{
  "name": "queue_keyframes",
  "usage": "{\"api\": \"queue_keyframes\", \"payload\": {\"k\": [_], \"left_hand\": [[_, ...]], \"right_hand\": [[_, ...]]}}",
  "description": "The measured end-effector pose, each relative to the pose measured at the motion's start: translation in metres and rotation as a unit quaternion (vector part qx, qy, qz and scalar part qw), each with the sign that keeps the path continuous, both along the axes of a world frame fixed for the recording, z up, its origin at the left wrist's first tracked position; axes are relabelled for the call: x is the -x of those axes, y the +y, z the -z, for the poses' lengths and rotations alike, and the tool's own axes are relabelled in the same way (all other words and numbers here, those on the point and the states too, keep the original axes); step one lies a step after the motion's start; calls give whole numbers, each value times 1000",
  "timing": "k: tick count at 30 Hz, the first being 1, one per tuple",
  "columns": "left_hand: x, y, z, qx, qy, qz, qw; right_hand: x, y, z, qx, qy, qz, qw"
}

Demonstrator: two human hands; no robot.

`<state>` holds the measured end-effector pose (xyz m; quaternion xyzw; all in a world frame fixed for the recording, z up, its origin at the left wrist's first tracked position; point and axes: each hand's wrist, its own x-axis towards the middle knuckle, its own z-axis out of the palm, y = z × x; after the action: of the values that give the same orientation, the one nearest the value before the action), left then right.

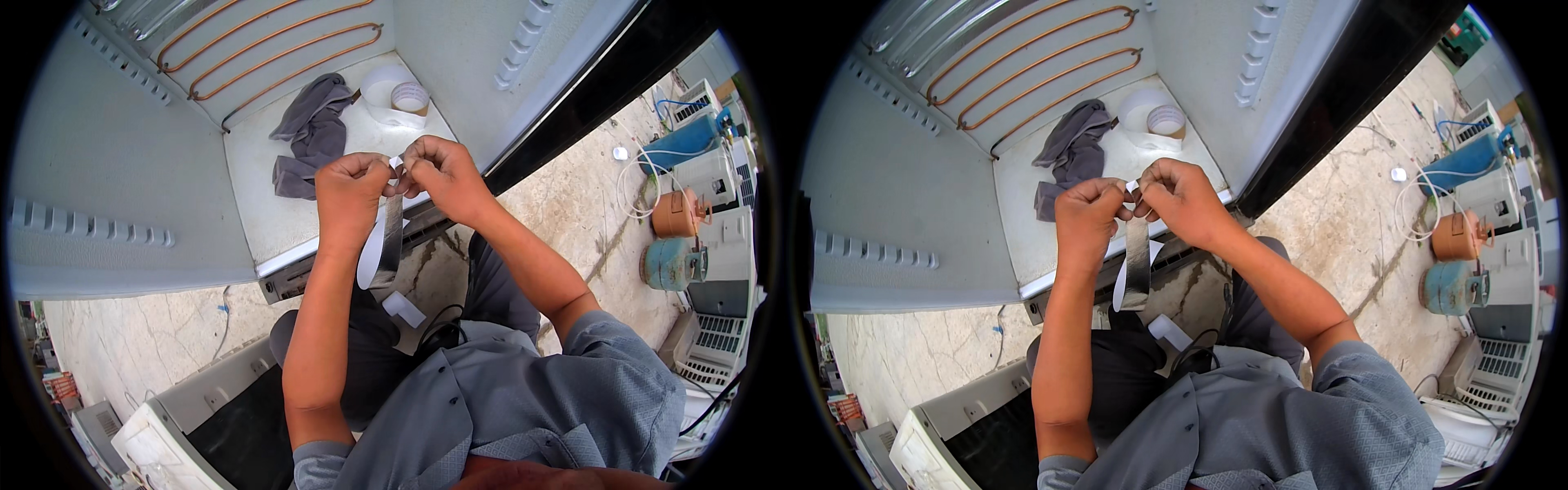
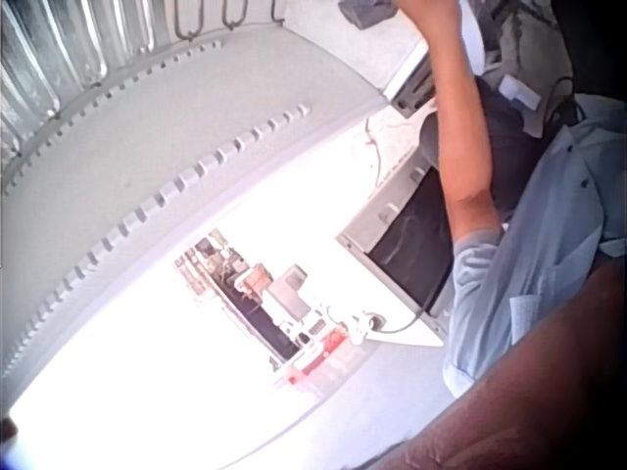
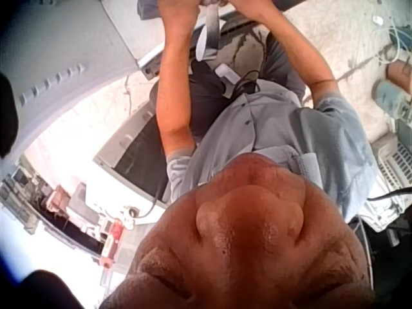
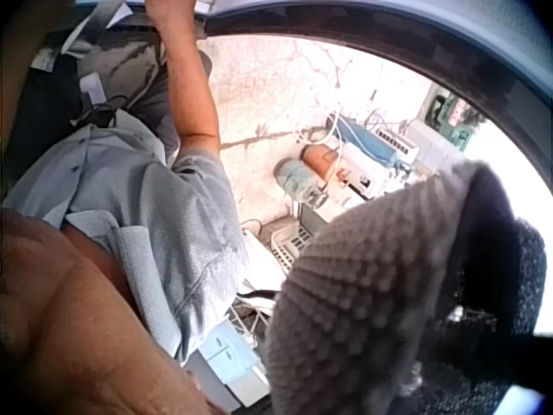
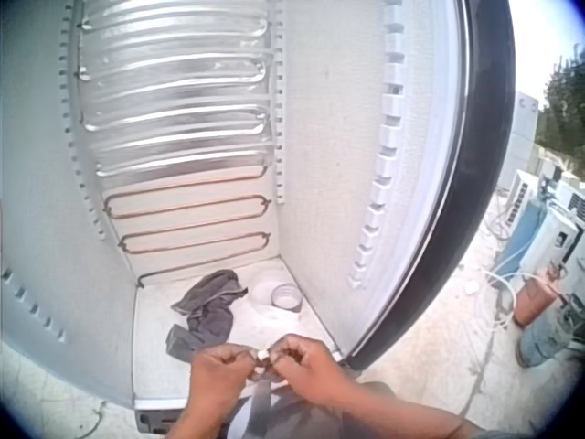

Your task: The person applies silver reflective insulation tape to the copper evaporator coils inside a refrigerator. They tear off strips of tape, press them onto the coils, and smooth them down with a cloth to ensure adhesion.

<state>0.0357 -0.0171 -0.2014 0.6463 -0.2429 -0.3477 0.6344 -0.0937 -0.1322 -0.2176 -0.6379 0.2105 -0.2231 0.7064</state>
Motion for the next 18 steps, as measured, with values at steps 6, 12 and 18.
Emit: {"api": "queue_keyframes", "payload": {"k": [6,12,18], "left_hand": [[18,-6,13,33,-69,-17,997],[28,-10,17,33,-61,-24,997],[8,-13,9,14,200,-87,976]], "right_hand": [[6,-3,-8,-58,46,31,997],[10,-8,3,-19,61,43,997],[24,-6,7,-97,-27,60,993]]}}
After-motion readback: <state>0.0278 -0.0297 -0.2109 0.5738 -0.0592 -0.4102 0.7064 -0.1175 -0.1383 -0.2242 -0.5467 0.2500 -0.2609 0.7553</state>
